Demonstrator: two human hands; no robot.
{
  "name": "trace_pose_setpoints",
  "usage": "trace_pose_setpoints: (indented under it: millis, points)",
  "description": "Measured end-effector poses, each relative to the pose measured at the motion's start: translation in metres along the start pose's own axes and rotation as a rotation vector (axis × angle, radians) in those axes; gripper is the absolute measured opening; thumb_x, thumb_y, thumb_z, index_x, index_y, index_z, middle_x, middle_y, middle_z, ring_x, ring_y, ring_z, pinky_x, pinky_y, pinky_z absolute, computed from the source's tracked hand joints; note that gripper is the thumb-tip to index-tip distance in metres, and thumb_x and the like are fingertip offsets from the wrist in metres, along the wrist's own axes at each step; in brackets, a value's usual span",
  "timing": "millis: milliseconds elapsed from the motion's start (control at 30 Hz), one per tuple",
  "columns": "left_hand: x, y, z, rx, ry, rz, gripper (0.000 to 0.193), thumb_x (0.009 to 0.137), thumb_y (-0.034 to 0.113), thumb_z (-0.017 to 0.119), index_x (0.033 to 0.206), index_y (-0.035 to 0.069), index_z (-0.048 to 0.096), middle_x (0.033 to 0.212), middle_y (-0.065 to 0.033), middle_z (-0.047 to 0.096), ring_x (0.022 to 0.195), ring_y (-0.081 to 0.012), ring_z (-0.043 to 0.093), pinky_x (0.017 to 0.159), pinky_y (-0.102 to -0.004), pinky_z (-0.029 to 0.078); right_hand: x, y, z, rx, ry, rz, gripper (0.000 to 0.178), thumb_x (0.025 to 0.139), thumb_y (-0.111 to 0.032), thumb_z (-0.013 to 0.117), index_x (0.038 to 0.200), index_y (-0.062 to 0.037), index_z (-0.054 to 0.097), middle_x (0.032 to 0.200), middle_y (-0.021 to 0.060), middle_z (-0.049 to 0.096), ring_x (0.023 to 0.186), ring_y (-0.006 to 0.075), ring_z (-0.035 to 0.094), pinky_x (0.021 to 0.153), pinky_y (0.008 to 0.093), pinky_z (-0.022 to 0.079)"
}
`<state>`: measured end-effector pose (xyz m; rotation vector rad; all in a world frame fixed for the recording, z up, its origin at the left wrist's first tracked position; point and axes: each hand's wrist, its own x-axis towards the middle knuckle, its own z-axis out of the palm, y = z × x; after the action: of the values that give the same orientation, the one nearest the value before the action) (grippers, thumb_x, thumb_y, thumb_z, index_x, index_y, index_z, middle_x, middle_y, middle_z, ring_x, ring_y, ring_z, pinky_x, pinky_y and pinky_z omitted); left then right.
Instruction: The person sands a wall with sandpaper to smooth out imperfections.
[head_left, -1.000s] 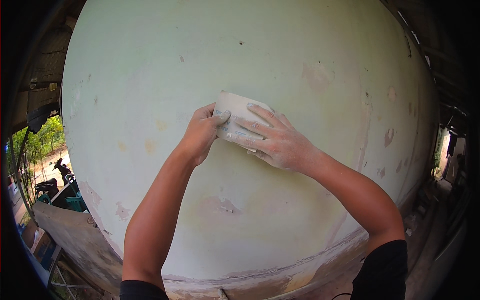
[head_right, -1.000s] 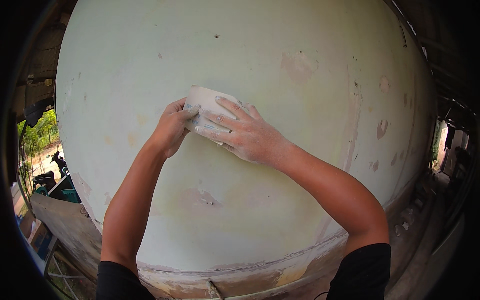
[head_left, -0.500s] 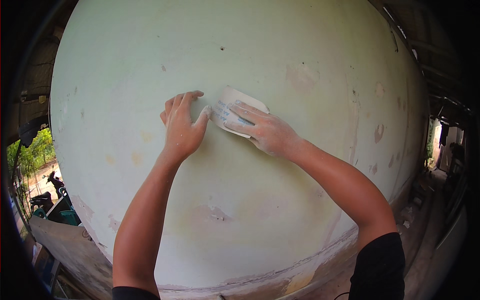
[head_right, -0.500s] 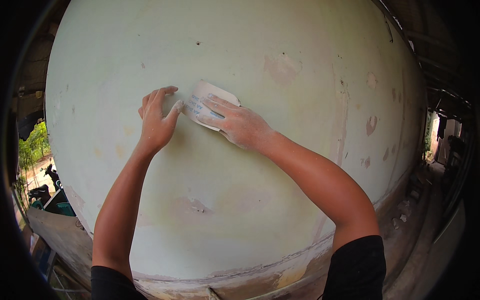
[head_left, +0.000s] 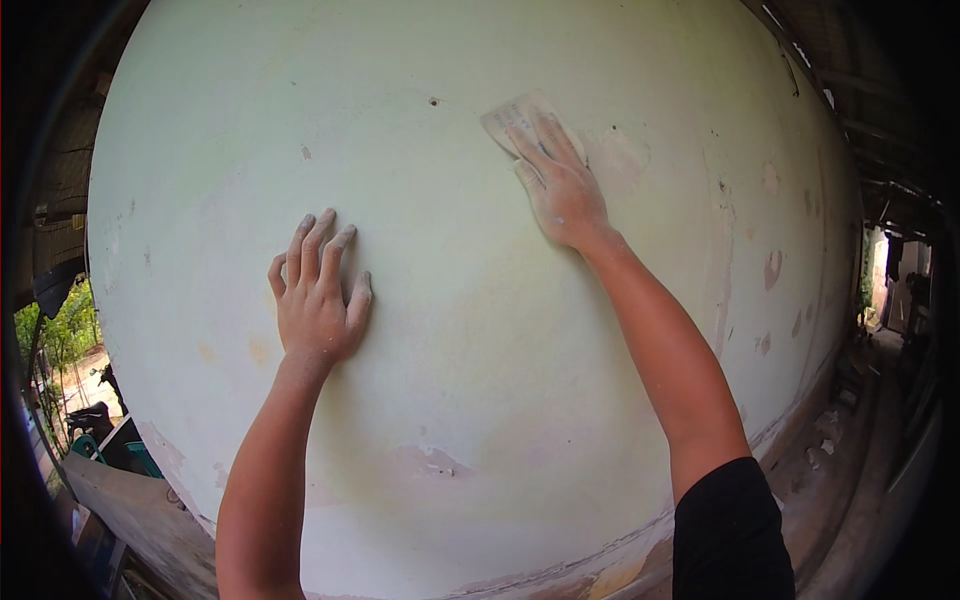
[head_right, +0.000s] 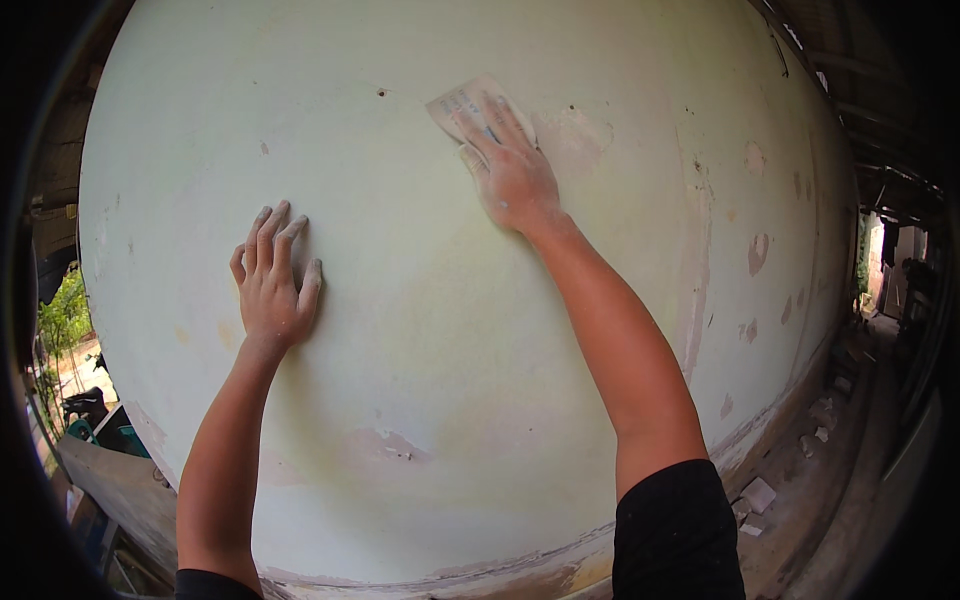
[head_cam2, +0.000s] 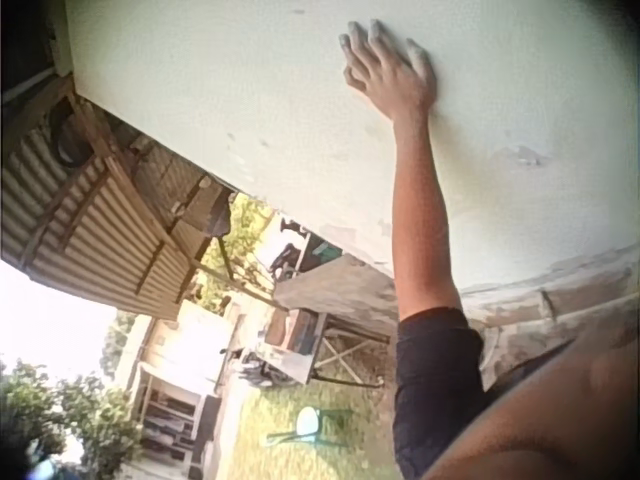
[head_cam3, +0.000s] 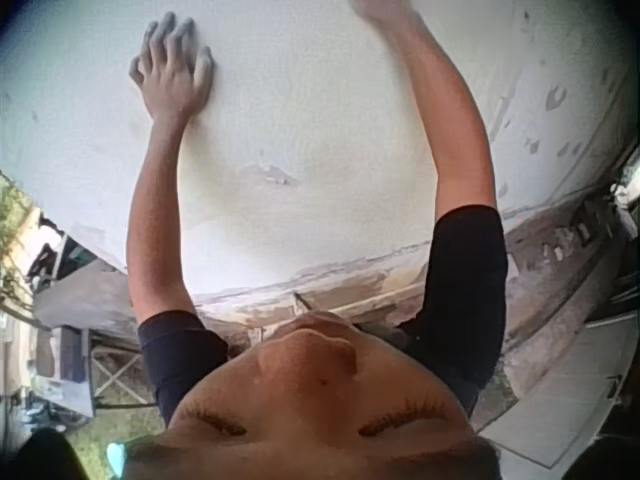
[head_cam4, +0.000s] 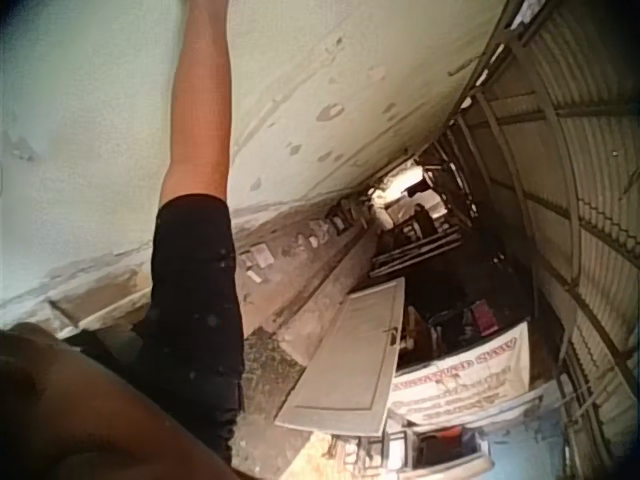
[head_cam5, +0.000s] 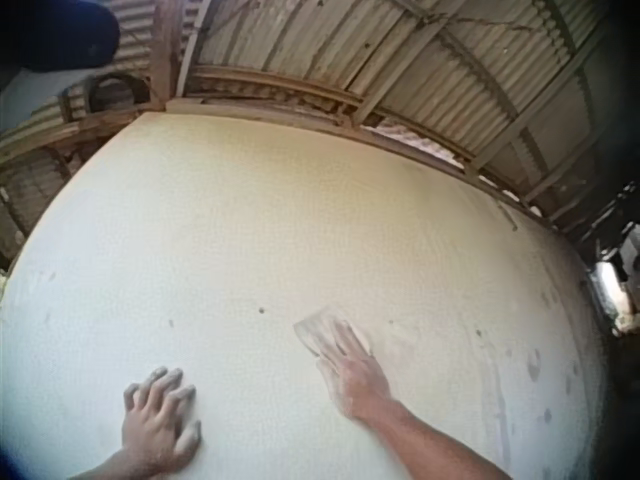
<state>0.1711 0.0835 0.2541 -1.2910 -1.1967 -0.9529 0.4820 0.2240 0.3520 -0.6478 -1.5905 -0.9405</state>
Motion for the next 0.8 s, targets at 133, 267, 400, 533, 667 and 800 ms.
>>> trace_pose_setpoints:
  millis: [133,267,400,533,667,800]
  points:
    - [-0.001,0.0,0.003,0.01,0.031,-0.003,0.056,0.093,0.026,0.059,0.148,0.02,0.053,0.165,-0.0014,0.042,0.157,-0.0225,0.033,0.124,-0.0448,0.022,-0.011,-0.007,0.008,0.073,0.091,0.183,0.051,0.112,-0.039,0.048,0.162,-0.0362,0.042,0.175,0.0028,0.028,0.162,0.0261,0.023,0.128,0.0475,0.033]
    - [-0.007,-0.006,0.003,0.044,0.04,-0.026,0.055,0.092,0.023,0.059,0.147,0.019,0.054,0.165,-0.0018,0.044,0.157,-0.0226,0.034,0.124,-0.0444,0.023,-0.043,-0.034,-0.004,0.073,-0.309,-0.377,0.05,0.112,-0.039,0.047,0.162,-0.0372,0.043,0.174,0.0034,0.029,0.161,0.027,0.024,0.127,0.0484,0.033]
    - [-0.01,-0.005,-0.001,0.025,0.019,-0.004,0.06,0.093,0.021,0.056,0.153,0.019,0.05,0.17,-0.0025,0.038,0.159,-0.024,0.03,0.129,-0.0464,0.02,-0.009,0.01,-0.01,-0.002,-0.177,-0.21,0.049,0.112,-0.037,0.049,0.161,-0.035,0.045,0.174,0.0022,0.03,0.161,0.0252,0.026,0.128,0.048,0.032]
    - [-0.01,0.004,-0.001,0.033,-0.042,0.004,0.067,0.096,0.023,0.052,0.162,0.023,0.042,0.174,-0.0031,0.031,0.162,-0.0255,0.024,0.133,-0.0479,0.013,-0.006,0.003,0.008,0.078,0.063,0.007,0.049,0.111,-0.035,0.05,0.16,-0.0309,0.047,0.173,0.0006,0.031,0.16,0.0231,0.028,0.128,0.0471,0.032]
    - [-0.026,-0.002,-0.01,0.136,-0.092,-0.045,0.067,0.1,0.028,0.049,0.166,0.025,0.035,0.176,-0.0026,0.026,0.163,-0.0256,0.019,0.134,-0.048,0.01,-0.054,-0.034,0.001,0.216,-0.243,-0.456,0.047,0.112,-0.032,0.05,0.159,-0.0291,0.05,0.173,0.0002,0.033,0.16,0.023,0.027,0.128,0.0475,0.03]
    - [-0.02,0.005,-0.022,0.152,-0.254,-0.071,0.071,0.105,0.038,0.049,0.17,0.022,0.024,0.179,-0.0034,0.014,0.165,-0.0271,0.008,0.133,-0.05,0.005,-0.012,0.015,-0.013,0.13,-0.229,-0.422,0.046,0.112,-0.033,0.05,0.158,-0.0274,0.051,0.172,0.0005,0.035,0.16,0.022,0.029,0.129,0.0455,0.031]
